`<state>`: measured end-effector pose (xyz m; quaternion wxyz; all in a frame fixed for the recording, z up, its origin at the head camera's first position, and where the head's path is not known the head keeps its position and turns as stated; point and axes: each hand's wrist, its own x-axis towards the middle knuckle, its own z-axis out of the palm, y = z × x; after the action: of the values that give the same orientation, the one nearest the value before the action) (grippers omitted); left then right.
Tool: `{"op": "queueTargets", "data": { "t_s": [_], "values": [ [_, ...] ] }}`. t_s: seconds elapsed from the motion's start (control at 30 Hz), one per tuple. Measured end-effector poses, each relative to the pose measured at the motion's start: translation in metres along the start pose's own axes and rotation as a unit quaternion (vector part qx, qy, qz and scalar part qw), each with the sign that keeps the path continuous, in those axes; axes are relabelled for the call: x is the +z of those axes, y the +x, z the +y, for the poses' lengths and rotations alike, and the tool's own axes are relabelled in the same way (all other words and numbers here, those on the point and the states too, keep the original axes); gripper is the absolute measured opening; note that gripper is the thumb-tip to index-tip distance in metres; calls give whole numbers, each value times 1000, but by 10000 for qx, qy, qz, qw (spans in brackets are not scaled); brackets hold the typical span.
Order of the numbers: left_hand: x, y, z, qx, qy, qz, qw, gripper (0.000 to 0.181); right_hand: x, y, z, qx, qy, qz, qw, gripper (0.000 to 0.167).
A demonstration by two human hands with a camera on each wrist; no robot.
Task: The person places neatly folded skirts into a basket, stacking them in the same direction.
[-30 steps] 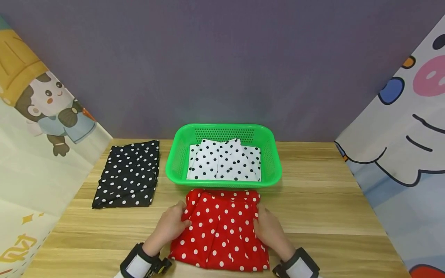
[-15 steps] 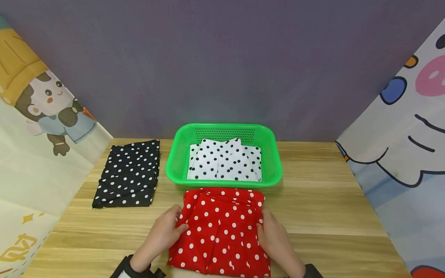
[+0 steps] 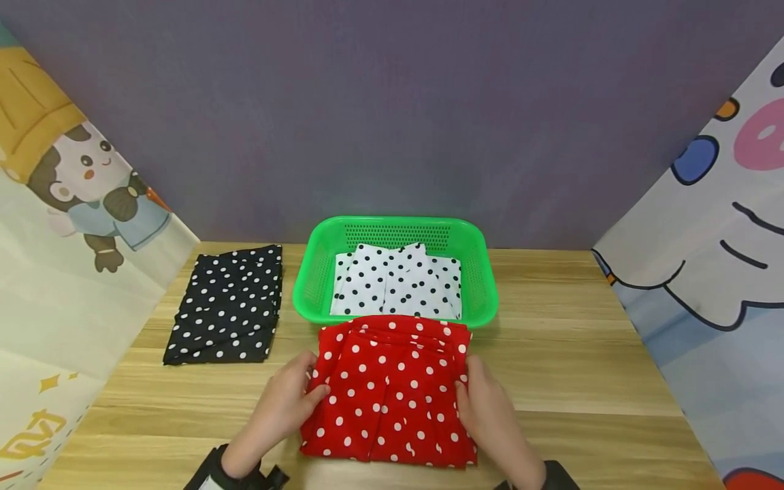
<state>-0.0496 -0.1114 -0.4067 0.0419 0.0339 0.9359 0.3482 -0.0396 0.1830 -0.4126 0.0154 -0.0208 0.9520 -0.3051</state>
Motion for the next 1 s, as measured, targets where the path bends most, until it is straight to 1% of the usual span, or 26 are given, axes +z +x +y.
{"op": "queueTargets", "data": {
  "t_s": [0.07, 0.23, 0.37, 0.47, 0.57, 0.7, 0.8, 1.0],
  "values": [
    [-2, 3, 2, 97, 27, 102, 9999, 32, -3, 3, 0, -159, -50, 163, 9997, 37],
    [-6, 12, 7, 283, 95, 301, 9991, 34, -9, 12, -1, -364, -54, 381, 9986, 37],
    [-9, 21, 12, 388, 117, 517, 9978, 33, -12, 21, -2, -532, 76, 502, 9973, 40],
    [-12, 29, 16, 448, 116, 640, 9969, 32, -16, 29, -3, -564, 222, 514, 9968, 41],
    [-14, 38, 18, 417, 28, 637, 9971, 31, -20, 39, -6, -557, 297, 499, 9968, 39],
    [-18, 50, 20, 367, -113, 595, 9975, 31, -24, 53, -7, -658, 268, 576, 9958, 37],
    [-22, 57, 21, 351, -93, 620, 9974, 30, -27, 62, -8, -745, 270, 600, 9950, 36],
    [-30, 69, 28, 324, 75, 645, 9974, 28, -33, 76, -7, -774, 208, 593, 9950, 36]
  ]
}}
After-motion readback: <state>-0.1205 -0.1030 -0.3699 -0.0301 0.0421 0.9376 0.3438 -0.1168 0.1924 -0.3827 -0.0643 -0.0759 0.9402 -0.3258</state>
